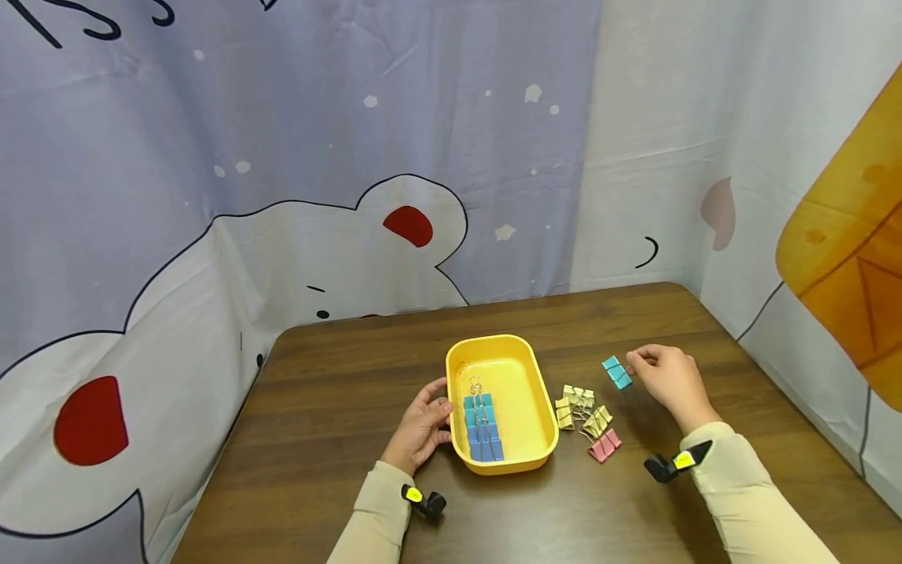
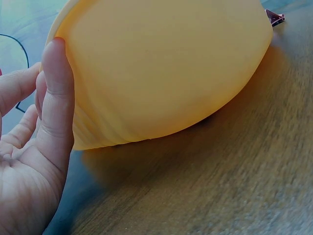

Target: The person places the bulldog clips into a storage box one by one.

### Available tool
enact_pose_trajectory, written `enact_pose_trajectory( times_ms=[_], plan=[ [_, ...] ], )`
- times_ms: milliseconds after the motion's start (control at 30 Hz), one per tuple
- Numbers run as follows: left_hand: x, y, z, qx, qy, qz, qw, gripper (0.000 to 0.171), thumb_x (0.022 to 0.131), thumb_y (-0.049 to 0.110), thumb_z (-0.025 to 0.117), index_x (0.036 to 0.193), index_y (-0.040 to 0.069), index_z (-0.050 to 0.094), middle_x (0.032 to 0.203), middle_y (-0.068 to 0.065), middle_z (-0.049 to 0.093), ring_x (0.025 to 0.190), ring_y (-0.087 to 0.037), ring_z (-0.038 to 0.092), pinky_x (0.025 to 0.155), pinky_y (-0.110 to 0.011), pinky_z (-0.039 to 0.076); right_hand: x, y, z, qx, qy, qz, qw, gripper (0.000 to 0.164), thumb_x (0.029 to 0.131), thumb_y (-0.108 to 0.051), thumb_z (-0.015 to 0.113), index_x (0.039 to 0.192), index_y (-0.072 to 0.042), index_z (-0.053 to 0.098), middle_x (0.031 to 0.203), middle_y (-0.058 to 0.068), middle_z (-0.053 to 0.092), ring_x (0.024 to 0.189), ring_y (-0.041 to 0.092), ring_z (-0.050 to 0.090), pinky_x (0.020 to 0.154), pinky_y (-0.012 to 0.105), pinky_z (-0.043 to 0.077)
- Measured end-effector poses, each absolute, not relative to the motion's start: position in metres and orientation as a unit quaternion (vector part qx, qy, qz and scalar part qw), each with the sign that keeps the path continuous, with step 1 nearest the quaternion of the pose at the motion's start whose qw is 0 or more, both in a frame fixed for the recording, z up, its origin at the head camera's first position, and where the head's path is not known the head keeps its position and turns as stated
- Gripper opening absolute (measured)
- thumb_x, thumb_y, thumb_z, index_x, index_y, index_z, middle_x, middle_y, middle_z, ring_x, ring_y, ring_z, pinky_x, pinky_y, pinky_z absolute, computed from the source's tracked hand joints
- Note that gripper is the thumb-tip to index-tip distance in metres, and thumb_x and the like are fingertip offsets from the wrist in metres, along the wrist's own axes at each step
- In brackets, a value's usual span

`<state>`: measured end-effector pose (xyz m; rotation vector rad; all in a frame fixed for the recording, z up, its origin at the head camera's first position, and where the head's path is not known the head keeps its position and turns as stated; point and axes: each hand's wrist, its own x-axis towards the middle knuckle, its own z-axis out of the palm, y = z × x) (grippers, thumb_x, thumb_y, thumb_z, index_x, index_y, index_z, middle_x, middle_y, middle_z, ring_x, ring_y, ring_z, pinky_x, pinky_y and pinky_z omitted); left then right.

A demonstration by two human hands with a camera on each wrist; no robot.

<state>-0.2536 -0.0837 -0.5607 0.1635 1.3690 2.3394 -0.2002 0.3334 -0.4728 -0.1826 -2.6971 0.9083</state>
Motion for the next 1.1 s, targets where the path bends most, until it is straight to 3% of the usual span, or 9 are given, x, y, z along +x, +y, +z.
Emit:
enact_pose_trajectory(
  times_ms=[300,600,900,1100],
  plan=[
    [-0.254,-0.084,-0.562,0.058,0.499,0.839,0.210,0.053,0.103,-0.004,0.049,0.151,0.010,0.031,0.096,-0.004,0.057,0.066,-0.009,0.058,0.050,-0.024,0.058,-0.237,0.290,-0.457,-0.013,-0.931,0.330,0.156,0.029,0.103,-0.028,0.059,0.101,-0.004,0.076,0.085,0.006,0.076,0.072,0.019,0.063,0.062,0.033,0.045],
    [-0.253,-0.087,-0.564,0.060,0.502,0.836,0.212,0.053,0.103,-0.003,0.050,0.151,0.010,0.032,0.095,-0.004,0.056,0.068,-0.010,0.057,0.052,-0.025,0.058,-0.270,0.241,-0.445,0.039,-0.931,0.329,0.151,0.023,0.101,-0.024,0.063,0.100,-0.007,0.077,0.081,0.001,0.075,0.077,0.021,0.068,0.072,0.042,0.054],
    [-0.253,-0.086,-0.560,0.056,0.495,0.841,0.212,0.053,0.103,-0.004,0.050,0.151,0.010,0.032,0.096,-0.005,0.057,0.067,-0.010,0.058,0.051,-0.025,0.058,-0.289,0.199,-0.445,0.072,-0.938,0.319,0.115,0.019,0.101,-0.026,0.063,0.099,-0.012,0.077,0.081,-0.002,0.073,0.066,0.015,0.061,0.059,0.032,0.049],
    [-0.252,-0.084,-0.558,0.060,0.491,0.842,0.214,0.053,0.103,-0.005,0.049,0.151,0.010,0.032,0.096,-0.006,0.056,0.066,-0.009,0.058,0.050,-0.025,0.058,-0.296,0.180,-0.450,0.081,-0.940,0.315,0.100,0.018,0.101,-0.026,0.064,0.098,-0.013,0.077,0.079,-0.005,0.071,0.066,0.013,0.061,0.059,0.032,0.050]
  ],
)
